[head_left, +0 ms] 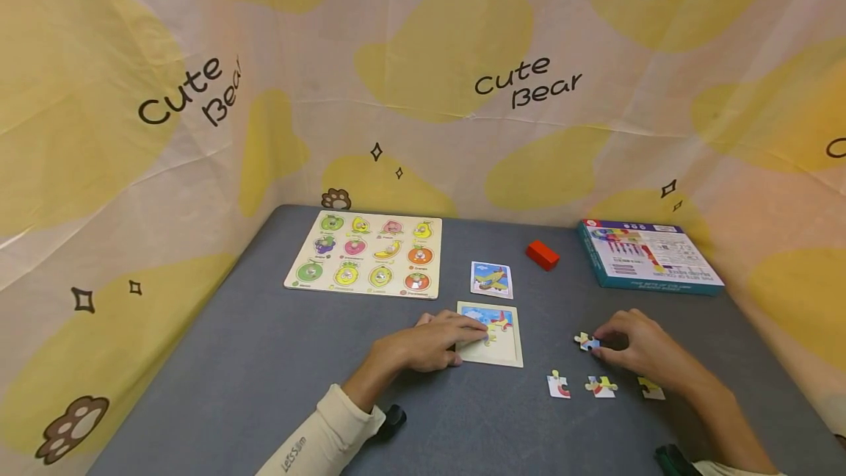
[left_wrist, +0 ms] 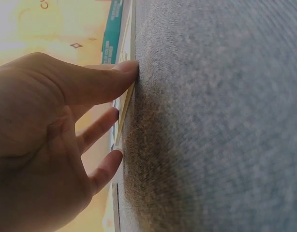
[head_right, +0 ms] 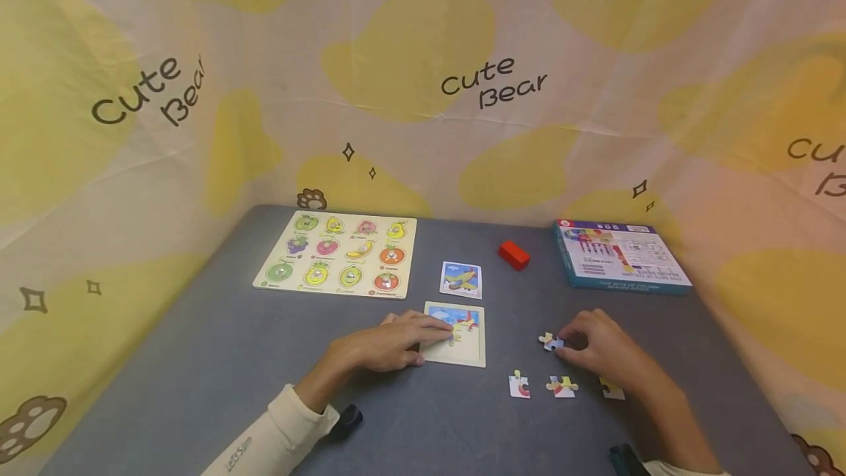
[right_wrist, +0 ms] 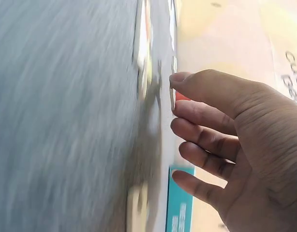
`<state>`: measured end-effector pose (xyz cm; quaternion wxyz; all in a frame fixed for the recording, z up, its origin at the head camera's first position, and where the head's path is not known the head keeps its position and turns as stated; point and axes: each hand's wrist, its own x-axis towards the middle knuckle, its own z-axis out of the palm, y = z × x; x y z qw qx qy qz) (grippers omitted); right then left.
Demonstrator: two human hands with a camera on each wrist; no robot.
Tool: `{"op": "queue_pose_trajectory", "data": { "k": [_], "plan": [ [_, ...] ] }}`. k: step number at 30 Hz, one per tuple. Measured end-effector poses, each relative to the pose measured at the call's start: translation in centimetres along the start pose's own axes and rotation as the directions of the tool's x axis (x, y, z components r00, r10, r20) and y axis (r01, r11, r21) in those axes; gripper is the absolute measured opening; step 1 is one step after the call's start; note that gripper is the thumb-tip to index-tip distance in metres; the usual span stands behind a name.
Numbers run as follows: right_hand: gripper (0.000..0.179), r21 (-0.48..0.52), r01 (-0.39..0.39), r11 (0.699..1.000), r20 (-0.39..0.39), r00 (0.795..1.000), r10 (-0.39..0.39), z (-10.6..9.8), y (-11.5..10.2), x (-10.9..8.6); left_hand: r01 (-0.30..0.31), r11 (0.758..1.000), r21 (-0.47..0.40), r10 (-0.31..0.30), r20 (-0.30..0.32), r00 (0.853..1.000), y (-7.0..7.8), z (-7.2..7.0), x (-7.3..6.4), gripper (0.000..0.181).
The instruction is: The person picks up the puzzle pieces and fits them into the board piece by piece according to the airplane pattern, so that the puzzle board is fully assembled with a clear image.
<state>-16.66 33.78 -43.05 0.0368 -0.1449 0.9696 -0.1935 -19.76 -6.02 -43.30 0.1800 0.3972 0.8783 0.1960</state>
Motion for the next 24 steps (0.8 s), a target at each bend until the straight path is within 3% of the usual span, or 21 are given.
{"op": "queue_pose_trajectory", "data": {
  "k": [9, 24],
  "plan": [
    [0.02, 0.013, 0.094, 0.996, 0.025, 0.995, -0.094, 1.3, -3.3, 2.8, 0.002, 1.0, 0.015, -0.002, 0.0, 1.0, -0.2, 0.1, 0.1, 0.058],
    [0.022, -0.024, 0.147, 0.989, 0.038, 0.989, -0.146, 3.2, -7.6, 5.9, -0.003, 1.0, 0.027, 0.003, 0.01, 1.0, -0.3, 0.1, 0.2, 0.058]
  ]
}}
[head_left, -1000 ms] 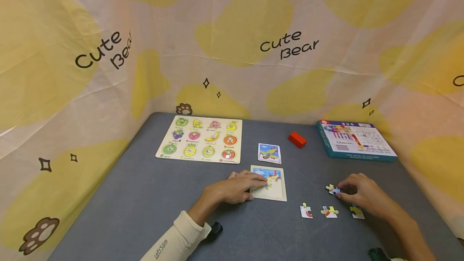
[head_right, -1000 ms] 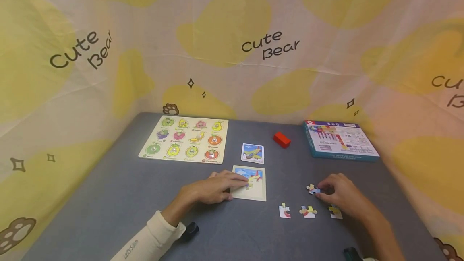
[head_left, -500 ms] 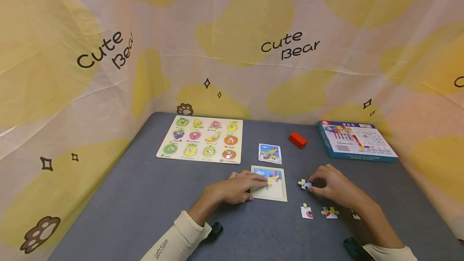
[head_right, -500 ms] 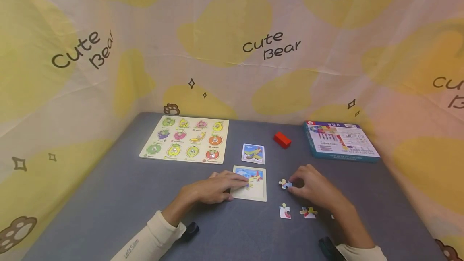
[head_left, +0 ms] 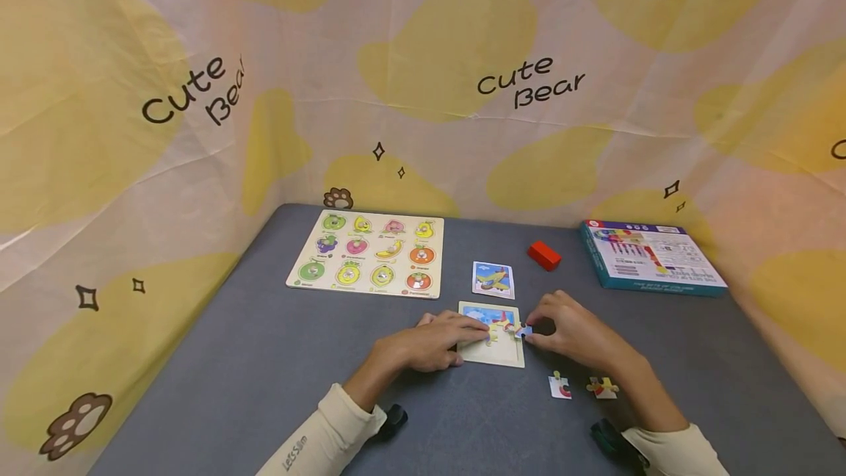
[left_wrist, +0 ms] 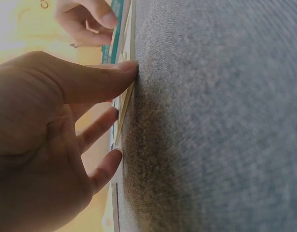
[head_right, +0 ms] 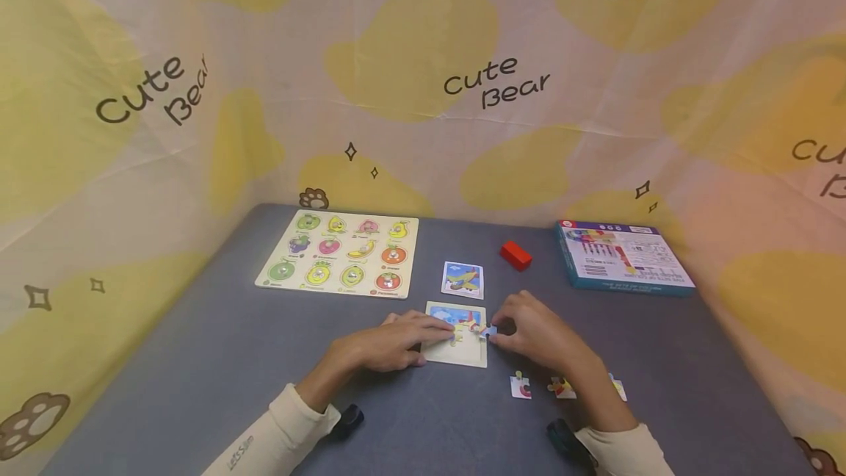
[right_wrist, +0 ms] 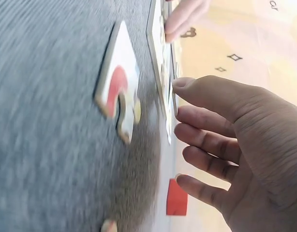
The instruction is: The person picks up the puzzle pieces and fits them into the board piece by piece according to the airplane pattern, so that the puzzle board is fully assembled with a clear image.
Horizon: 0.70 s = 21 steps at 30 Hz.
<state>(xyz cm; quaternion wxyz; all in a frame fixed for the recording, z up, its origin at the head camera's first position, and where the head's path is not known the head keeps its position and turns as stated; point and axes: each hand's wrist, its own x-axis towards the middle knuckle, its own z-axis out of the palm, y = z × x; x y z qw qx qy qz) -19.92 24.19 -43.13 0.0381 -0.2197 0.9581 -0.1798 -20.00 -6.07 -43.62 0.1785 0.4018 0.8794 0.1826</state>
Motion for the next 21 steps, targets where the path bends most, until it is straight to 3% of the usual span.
{"op": "queue_pose_trajectory", "data": {
  "k": [10, 21],
  "plan": [
    [0.022, -0.002, 0.081, 0.997, 0.003, 0.997, -0.081, 0.8, -1.3, 0.9, -0.008, 1.0, 0.006, 0.008, 0.001, 1.0, 0.1, -0.1, 0.0, 0.057],
    [0.022, -0.017, 0.075, 0.997, 0.002, 0.997, -0.075, 1.2, -1.7, 1.3, 0.014, 1.0, -0.004, -0.014, 0.004, 1.0, 0.2, -0.1, 0.1, 0.059]
  ]
}}
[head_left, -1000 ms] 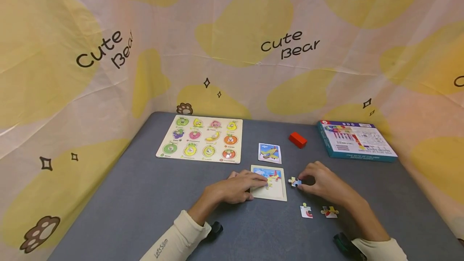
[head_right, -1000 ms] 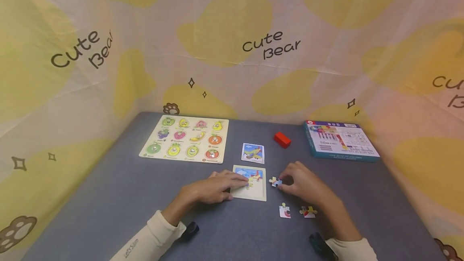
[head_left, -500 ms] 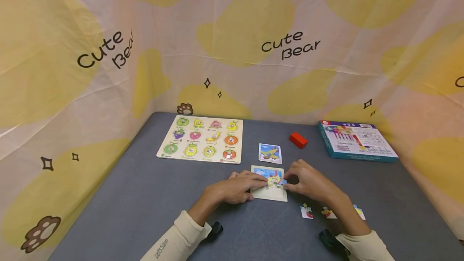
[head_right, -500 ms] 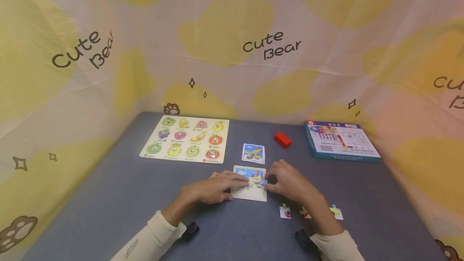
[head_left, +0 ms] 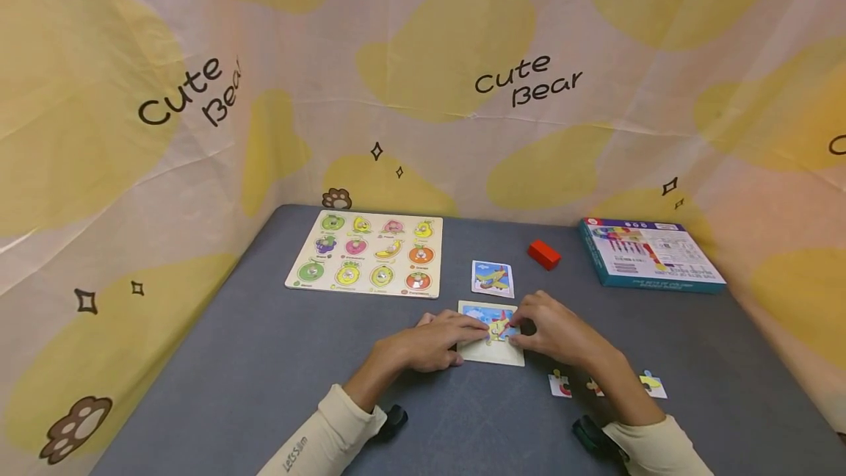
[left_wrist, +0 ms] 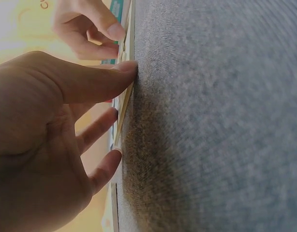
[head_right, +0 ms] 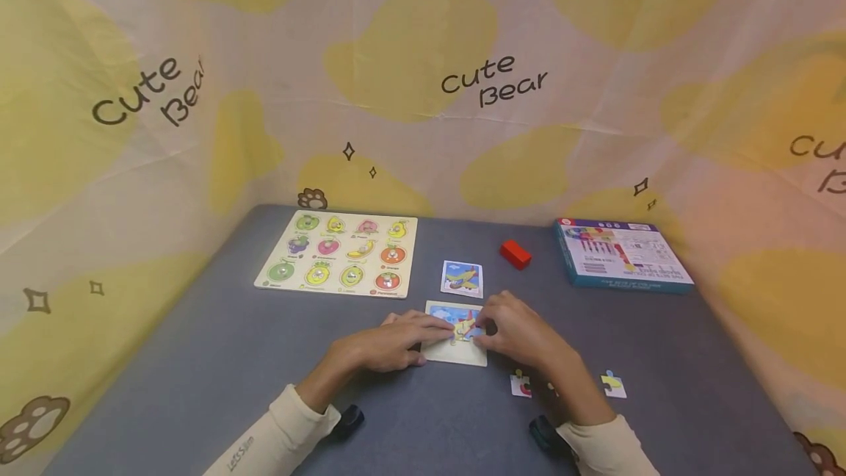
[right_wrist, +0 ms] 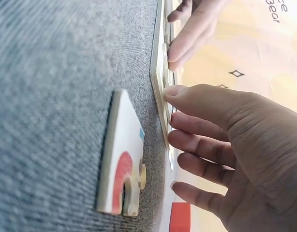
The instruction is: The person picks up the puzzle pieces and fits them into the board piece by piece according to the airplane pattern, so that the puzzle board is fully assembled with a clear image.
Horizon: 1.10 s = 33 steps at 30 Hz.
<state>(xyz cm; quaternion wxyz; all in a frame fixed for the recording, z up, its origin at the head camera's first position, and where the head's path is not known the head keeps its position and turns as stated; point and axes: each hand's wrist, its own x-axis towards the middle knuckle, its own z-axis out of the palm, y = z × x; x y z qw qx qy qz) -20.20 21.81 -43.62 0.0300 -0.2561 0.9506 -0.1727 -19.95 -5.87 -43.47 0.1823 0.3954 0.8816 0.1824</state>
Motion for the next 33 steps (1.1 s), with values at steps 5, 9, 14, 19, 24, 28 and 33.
{"op": "queue_pose_trajectory", "data": {
  "k": [5, 9, 14, 19, 24, 28, 33],
  "plan": [
    [0.024, 0.005, -0.002, 1.0, 0.015, 1.0, 0.002, -0.1, 0.13, 0.14, 0.012, 1.0, 0.001, -0.012, 0.0, 1.0, -0.06, 0.09, 0.17, 0.059],
    [0.024, 0.02, -0.018, 1.0, 0.029, 0.999, 0.017, -0.17, 0.12, 0.13, 0.013, 1.0, 0.002, -0.013, 0.004, 1.0, -0.08, 0.06, 0.15, 0.059],
    [0.023, 0.024, -0.02, 1.0, 0.045, 0.999, 0.019, -0.3, 0.12, 0.03, 0.01, 1.0, 0.001, -0.01, 0.008, 1.0, -0.02, -0.04, 0.04, 0.059],
    [0.022, 0.019, -0.011, 1.0, 0.043, 0.999, 0.01, -0.19, 0.22, 0.05, 0.009, 1.0, -0.005, -0.009, 0.011, 1.0, 0.02, -0.11, -0.04, 0.059],
    [0.023, 0.019, -0.02, 1.0, 0.04, 0.999, 0.02, -0.23, 0.15, 0.06, 0.018, 1.0, -0.01, -0.018, 0.008, 1.0, 0.0, -0.08, 0.02, 0.059],
    [0.022, 0.021, -0.028, 0.999, 0.042, 0.999, 0.027, -0.11, -0.02, 0.15, 0.018, 1.0, -0.004, -0.017, 0.008, 1.0, -0.09, 0.01, 0.11, 0.058],
    [0.022, 0.018, -0.028, 0.999, 0.041, 0.999, 0.027, 0.08, -0.29, 0.22, 0.012, 1.0, -0.002, -0.012, 0.011, 1.0, -0.05, -0.05, 0.05, 0.057]
  ]
}}
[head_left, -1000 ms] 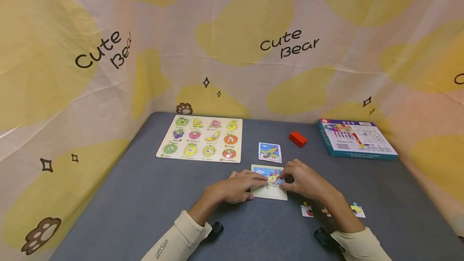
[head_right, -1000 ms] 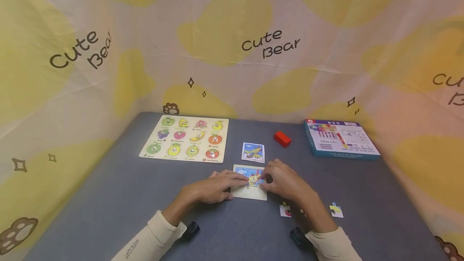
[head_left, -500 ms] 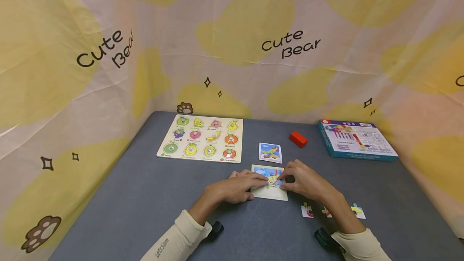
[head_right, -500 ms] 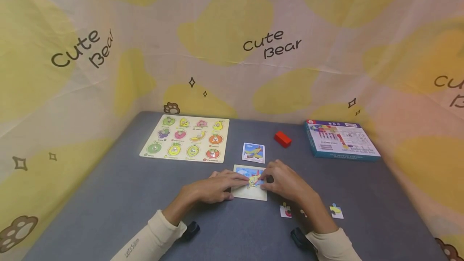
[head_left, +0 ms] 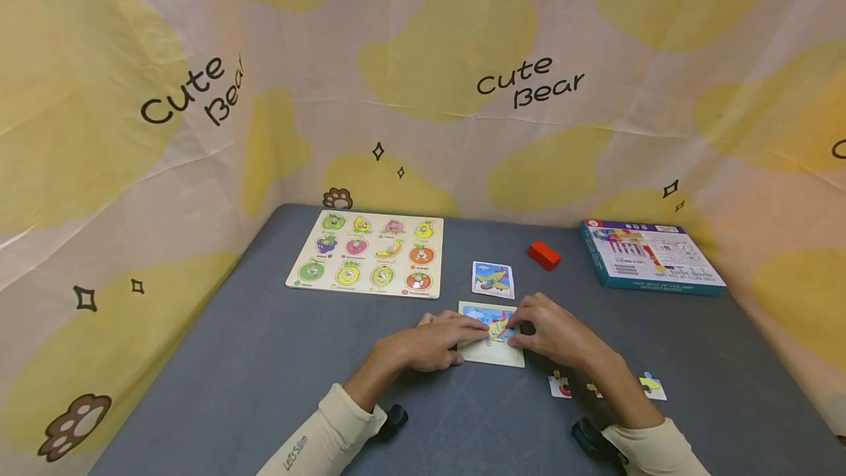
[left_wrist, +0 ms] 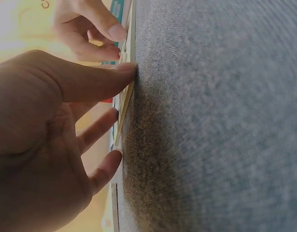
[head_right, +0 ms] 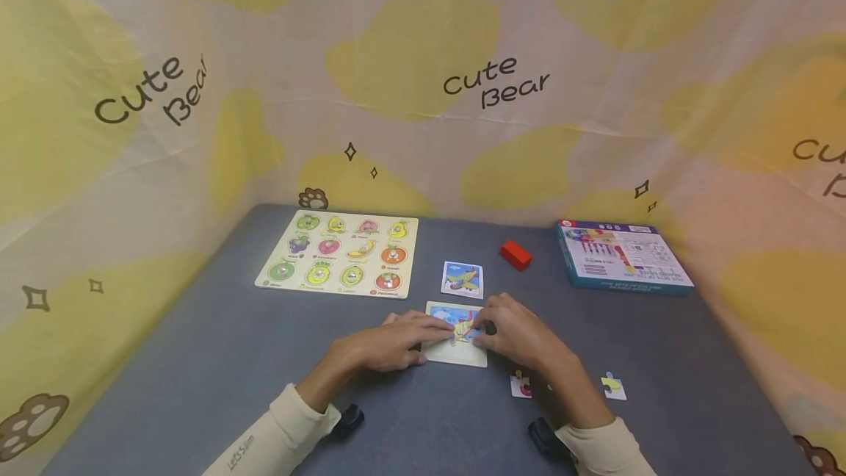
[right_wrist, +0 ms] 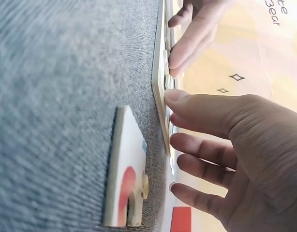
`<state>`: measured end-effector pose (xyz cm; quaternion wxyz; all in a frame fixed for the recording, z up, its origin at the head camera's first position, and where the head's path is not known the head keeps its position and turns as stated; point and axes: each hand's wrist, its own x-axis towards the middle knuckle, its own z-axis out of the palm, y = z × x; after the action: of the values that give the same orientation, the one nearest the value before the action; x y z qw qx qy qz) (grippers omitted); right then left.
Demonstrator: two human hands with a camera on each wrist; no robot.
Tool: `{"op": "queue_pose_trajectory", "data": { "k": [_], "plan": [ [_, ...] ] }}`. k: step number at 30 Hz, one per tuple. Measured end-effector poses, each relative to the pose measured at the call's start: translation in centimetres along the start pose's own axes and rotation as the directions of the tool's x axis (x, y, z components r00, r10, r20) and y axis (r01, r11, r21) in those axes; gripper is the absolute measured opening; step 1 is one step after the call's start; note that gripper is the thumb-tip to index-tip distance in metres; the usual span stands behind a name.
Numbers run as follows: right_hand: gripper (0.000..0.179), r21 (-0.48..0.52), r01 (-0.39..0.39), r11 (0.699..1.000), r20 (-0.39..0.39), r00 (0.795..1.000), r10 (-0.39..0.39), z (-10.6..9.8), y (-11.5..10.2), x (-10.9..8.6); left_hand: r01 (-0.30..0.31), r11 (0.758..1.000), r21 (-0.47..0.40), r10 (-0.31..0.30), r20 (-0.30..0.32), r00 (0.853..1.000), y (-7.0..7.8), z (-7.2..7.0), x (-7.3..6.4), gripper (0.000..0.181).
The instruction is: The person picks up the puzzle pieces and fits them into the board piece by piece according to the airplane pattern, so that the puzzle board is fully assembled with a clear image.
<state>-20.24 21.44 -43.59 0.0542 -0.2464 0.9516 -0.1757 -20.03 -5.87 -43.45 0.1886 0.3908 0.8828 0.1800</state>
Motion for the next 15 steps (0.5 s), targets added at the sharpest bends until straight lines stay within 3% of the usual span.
{"op": "queue_pose_trajectory", "data": {
  "k": [8, 15],
  "plan": [
    [0.026, -0.017, 0.1, 0.995, -0.029, 0.994, -0.101, 0.55, -0.15, 0.08, -0.007, 1.0, -0.011, 0.007, -0.009, 1.0, -0.06, 0.2, -0.02, 0.057],
    [0.024, -0.007, 0.07, 0.998, -0.028, 0.997, -0.07, 0.48, -0.27, -0.05, -0.014, 1.0, -0.011, 0.014, -0.016, 1.0, -0.07, 0.25, -0.1, 0.057]
  ]
}}
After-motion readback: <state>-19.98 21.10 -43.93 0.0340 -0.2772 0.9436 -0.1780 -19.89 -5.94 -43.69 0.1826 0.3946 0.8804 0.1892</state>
